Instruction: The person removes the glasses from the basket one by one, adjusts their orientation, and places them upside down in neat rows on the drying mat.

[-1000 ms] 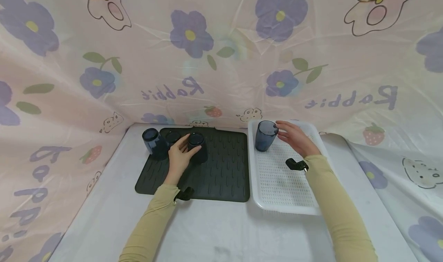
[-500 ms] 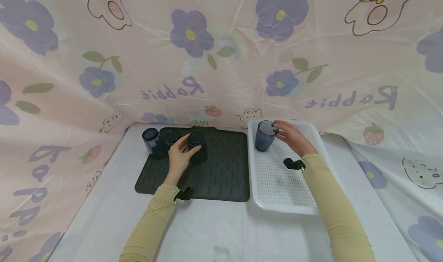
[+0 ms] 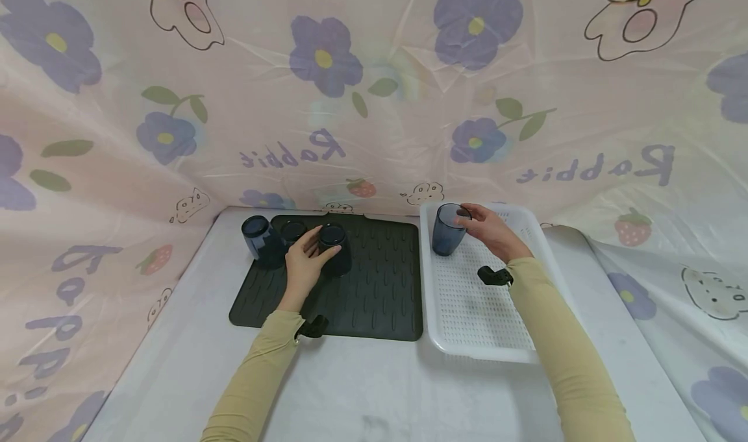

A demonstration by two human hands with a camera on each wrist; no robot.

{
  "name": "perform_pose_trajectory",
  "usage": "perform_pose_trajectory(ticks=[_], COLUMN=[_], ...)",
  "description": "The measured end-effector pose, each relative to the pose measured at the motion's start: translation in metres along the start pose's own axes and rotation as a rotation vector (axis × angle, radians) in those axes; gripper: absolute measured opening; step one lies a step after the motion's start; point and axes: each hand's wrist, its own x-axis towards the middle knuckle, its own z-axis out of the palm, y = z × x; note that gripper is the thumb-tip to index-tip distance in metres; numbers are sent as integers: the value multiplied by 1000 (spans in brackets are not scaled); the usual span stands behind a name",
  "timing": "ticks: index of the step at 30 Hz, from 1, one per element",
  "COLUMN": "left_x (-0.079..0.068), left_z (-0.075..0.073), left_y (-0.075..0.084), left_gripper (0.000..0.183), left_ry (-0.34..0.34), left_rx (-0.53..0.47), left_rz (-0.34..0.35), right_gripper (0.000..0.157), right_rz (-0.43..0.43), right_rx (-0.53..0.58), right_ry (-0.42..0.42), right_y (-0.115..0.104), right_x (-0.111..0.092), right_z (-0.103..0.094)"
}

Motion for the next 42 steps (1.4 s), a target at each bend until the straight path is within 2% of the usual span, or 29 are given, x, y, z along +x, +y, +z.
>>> perform_pose_trajectory(ticks=[3, 10, 20, 27, 37, 42], left_x=[0, 0, -1, 0, 0, -1], left_z=[0, -1, -1, -1, -1, -2], left_y=[0, 1, 0, -1, 1, 1], left_gripper=[62, 64, 65, 64, 62, 61], left_ry=[1, -5, -4, -6, -6, -6], left_rx=[2, 14, 21, 25, 14, 13], left_rz=[-2, -7, -9, -11, 2, -2], right_gripper=[83, 88, 93, 91, 91, 95], right_rz=[5, 38, 12, 12, 27, 41], right_rx=[-50, -31, -47, -58, -79, -110], right_ry=[7, -6, -20, -17, -16, -16], right_y=[0, -3, -1, 2, -4, 2], right_x=[0, 1, 4, 4, -4, -1], right_z=[1, 4, 5, 6, 7, 5])
